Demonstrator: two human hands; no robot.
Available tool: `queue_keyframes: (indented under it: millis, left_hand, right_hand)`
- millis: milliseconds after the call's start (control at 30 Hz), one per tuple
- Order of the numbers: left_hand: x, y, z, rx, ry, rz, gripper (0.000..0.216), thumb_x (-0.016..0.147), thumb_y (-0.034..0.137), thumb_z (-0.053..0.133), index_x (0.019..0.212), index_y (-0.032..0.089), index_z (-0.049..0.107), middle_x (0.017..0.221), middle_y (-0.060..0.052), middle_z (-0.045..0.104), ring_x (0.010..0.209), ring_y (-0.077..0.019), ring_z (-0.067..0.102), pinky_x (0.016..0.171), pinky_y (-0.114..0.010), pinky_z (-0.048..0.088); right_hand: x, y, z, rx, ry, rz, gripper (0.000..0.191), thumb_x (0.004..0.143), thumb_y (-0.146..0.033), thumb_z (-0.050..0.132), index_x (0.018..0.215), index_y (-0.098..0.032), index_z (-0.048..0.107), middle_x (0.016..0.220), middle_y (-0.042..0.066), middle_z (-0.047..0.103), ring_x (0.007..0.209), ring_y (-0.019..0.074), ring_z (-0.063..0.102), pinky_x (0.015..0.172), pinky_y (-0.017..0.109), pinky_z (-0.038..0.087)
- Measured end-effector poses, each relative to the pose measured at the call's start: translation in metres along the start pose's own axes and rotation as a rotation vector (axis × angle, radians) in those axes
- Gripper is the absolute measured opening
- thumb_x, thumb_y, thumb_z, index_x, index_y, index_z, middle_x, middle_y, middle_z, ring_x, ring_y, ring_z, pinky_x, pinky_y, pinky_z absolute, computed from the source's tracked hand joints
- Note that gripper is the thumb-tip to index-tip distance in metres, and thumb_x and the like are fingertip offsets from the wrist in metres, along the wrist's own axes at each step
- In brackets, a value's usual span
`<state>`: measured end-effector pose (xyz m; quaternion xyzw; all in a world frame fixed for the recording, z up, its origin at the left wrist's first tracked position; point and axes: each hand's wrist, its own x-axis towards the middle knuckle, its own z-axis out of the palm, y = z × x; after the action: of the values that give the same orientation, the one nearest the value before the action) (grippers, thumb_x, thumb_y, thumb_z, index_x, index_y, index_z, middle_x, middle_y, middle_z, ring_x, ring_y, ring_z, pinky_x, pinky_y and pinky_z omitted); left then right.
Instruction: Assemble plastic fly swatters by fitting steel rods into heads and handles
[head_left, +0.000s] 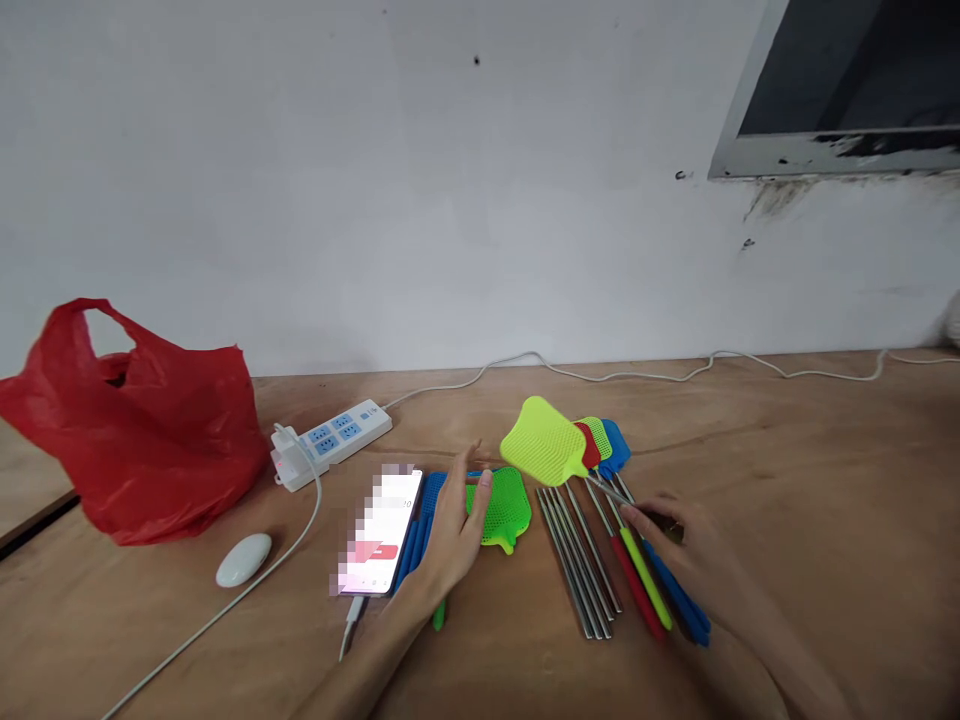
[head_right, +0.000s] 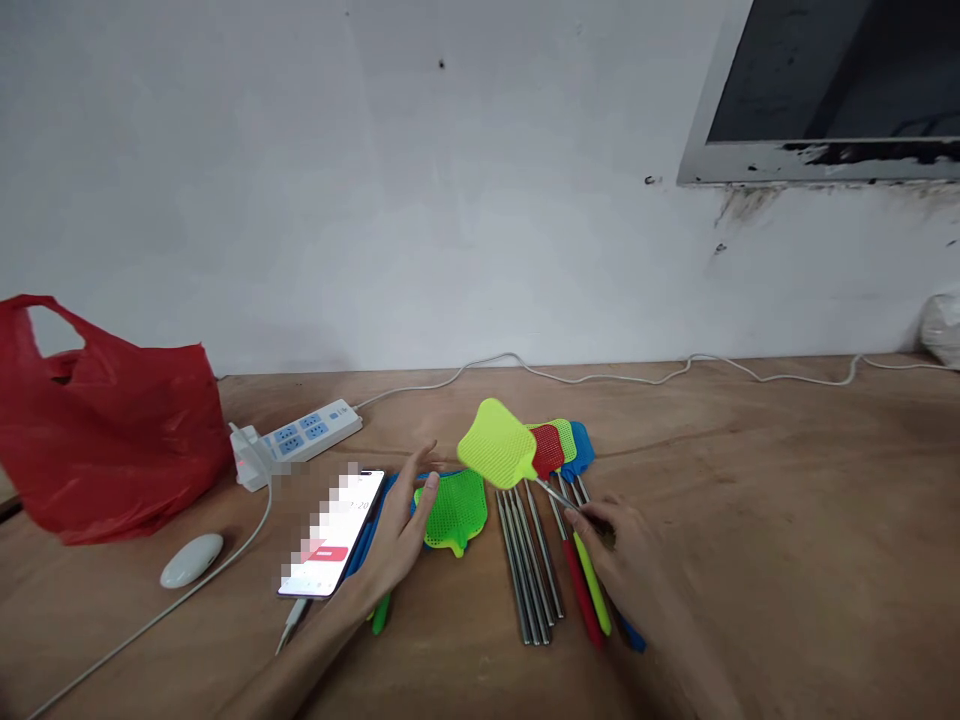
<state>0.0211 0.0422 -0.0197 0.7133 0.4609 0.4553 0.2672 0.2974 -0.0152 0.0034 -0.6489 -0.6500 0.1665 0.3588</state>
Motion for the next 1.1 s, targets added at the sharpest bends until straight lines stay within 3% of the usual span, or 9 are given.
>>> queue_keyframes:
  millis: [100, 200, 300, 433, 600, 733, 967, 1100]
  left_hand:
    - [0.002, -0.002, -0.002, 0.092, -0.027, 0.035, 0.033, 0.102, 0.039, 0.044, 0.128, 0.020, 0.053, 0.129, -0.013, 0.060, 0.123, -0.0298, 0.054, 0.105, -0.049, 0.040]
    - [0.004, -0.001, -0.003, 0.176, -0.105, 0.074, 0.025, 0.101, 0.036, 0.046, 0.113, 0.020, 0.062, 0.114, -0.011, 0.065, 0.113, -0.0293, 0.058, 0.100, -0.047, 0.044]
    - [0.004, -0.001, -0.003, 0.253, -0.167, 0.097, 0.027, 0.100, 0.036, 0.046, 0.109, 0.018, 0.063, 0.111, -0.012, 0.065, 0.109, -0.0300, 0.059, 0.098, -0.049, 0.045]
    - [0.004, -0.002, -0.007, 0.337, -0.270, 0.131, 0.039, 0.091, 0.044, 0.062, 0.119, 0.018, 0.061, 0.124, -0.015, 0.062, 0.118, -0.0342, 0.057, 0.103, -0.053, 0.043]
    - [0.005, -0.004, -0.015, 0.396, -0.408, 0.168, 0.059, 0.076, 0.053, 0.078, 0.122, 0.020, 0.062, 0.145, -0.016, 0.053, 0.134, -0.0381, 0.048, 0.113, -0.057, 0.034]
    - [0.007, -0.007, -0.017, 0.430, -0.454, 0.164, 0.067, 0.069, 0.053, 0.083, 0.123, 0.020, 0.061, 0.148, -0.017, 0.050, 0.137, -0.0393, 0.044, 0.114, -0.058, 0.032]
    - [0.009, -0.012, -0.022, 0.454, -0.490, 0.149, 0.070, 0.069, 0.050, 0.084, 0.125, 0.019, 0.058, 0.147, -0.019, 0.050, 0.138, -0.0388, 0.044, 0.114, -0.057, 0.034]
    - [0.011, -0.009, -0.026, 0.444, -0.489, 0.152, 0.074, 0.069, 0.051, 0.083, 0.130, 0.022, 0.054, 0.143, -0.016, 0.054, 0.133, -0.0379, 0.048, 0.110, -0.055, 0.039]
  right_hand:
    - [0.002, 0.007, 0.005, 0.051, 0.045, 0.025, 0.033, 0.087, -0.043, 0.048, 0.097, -0.021, 0.070, 0.067, 0.005, 0.067, 0.064, 0.0251, 0.064, 0.060, 0.034, 0.046]
    - [0.003, 0.008, 0.016, 0.080, 0.051, 0.042, 0.037, 0.085, -0.039, 0.048, 0.110, -0.019, 0.064, 0.051, -0.004, 0.051, 0.048, 0.0205, 0.053, 0.050, 0.030, 0.039]
    - [0.005, 0.008, 0.027, 0.086, 0.030, 0.013, 0.027, 0.083, -0.035, 0.046, 0.098, -0.021, 0.064, 0.051, -0.004, 0.052, 0.047, 0.0186, 0.053, 0.048, 0.028, 0.037]
    - [0.009, 0.012, 0.039, 0.025, 0.016, -0.038, 0.021, 0.083, -0.031, 0.046, 0.082, -0.021, 0.065, 0.055, 0.000, 0.059, 0.049, 0.0192, 0.056, 0.049, 0.028, 0.038]
    - [0.010, 0.016, 0.044, -0.052, 0.034, -0.042, 0.021, 0.080, -0.026, 0.047, 0.083, -0.021, 0.067, 0.074, 0.006, 0.069, 0.066, 0.0239, 0.064, 0.060, 0.032, 0.044]
    - [0.010, 0.018, 0.046, -0.116, 0.021, -0.041, 0.021, 0.075, -0.018, 0.049, 0.083, -0.022, 0.068, 0.090, 0.008, 0.071, 0.082, 0.0259, 0.068, 0.073, 0.035, 0.046]
    - [0.009, 0.010, 0.045, -0.180, -0.038, -0.046, 0.014, 0.081, -0.022, 0.053, 0.082, -0.020, 0.067, 0.089, 0.008, 0.067, 0.081, 0.0245, 0.066, 0.072, 0.034, 0.045]
    - [0.001, -0.007, 0.044, -0.190, -0.152, -0.088, 0.008, 0.081, -0.022, 0.061, 0.077, -0.022, 0.067, 0.068, 0.001, 0.063, 0.066, 0.0197, 0.062, 0.062, 0.029, 0.040]
